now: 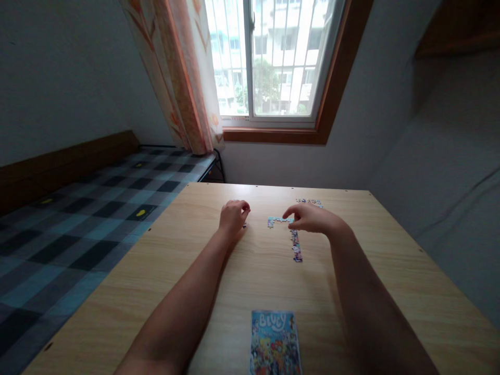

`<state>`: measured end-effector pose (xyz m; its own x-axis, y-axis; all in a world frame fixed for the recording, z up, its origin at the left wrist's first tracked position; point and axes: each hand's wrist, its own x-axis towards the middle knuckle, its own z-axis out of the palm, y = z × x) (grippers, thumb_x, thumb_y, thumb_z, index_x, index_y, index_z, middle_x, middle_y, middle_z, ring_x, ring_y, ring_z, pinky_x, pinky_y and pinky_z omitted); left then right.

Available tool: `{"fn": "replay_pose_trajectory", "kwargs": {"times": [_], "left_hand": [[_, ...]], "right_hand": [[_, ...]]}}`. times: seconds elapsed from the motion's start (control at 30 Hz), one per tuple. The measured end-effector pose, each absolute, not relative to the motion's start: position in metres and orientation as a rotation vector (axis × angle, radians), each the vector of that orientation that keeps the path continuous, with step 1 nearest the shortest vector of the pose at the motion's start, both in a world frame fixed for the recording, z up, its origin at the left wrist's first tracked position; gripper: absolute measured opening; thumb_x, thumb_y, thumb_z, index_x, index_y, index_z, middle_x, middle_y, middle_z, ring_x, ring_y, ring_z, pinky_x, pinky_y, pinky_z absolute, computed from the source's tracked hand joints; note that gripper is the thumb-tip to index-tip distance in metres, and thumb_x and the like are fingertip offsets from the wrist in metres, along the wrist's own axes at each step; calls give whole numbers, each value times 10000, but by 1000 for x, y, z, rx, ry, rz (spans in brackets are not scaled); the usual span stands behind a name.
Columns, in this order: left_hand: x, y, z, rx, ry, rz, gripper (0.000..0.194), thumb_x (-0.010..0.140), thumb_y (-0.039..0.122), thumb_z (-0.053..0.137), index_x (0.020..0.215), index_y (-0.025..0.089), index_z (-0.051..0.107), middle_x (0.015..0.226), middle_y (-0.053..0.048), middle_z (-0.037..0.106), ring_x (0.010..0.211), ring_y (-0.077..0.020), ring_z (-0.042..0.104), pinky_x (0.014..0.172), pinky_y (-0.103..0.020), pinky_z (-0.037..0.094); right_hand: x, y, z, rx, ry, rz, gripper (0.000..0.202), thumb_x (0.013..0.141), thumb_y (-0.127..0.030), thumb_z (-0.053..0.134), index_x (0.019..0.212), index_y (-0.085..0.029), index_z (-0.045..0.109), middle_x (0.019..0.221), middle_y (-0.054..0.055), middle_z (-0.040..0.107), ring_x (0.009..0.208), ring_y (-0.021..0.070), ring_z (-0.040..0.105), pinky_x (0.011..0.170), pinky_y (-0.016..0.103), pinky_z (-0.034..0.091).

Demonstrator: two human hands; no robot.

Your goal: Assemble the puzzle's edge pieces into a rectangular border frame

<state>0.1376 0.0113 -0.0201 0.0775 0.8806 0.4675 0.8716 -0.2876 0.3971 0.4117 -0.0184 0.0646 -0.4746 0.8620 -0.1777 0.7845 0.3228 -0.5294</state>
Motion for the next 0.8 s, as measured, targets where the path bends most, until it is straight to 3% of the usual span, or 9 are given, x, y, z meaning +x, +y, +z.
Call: {"fn": "replay_pose_trajectory", "kwargs": {"times": [0.17,0.33,0.63,0.8], "left_hand": [[159,14,-23,1684,1337,1326,193,777,344,716,832,159,709,809,-72,748,723,-182,656,695,-309,500],[178,5,-29,1393,1092,1266,404,693,357,788,1016,126,714,833,-108,770,682,-164,664,584,-258,488],[181,1,-41,1426,1042,1287,364,712,297,757,1025,113,749,800,-93,770,665,-153,662,571,-246,507],[179,0,-38,1511,1067,1314,315,739,300,739,999,126,775,865,-100,781,771,-190,712,691,-288,555]], "right_hand": [[397,-13,50,-1410,-2309,600,278,820,-204,676,1086,-247,746,851,19,729,736,142,639,671,249,439],[385,-12,42,-1348,-2251,506,212,843,-248,670,1032,-268,762,822,5,742,711,141,643,679,253,453],[385,-7,30,-1384,-2281,469,150,839,-271,680,962,-271,767,833,-8,756,730,143,664,677,250,455],[383,-6,26,-1373,-2282,455,133,841,-310,697,951,-271,763,832,-11,756,736,141,665,700,249,461]]}}
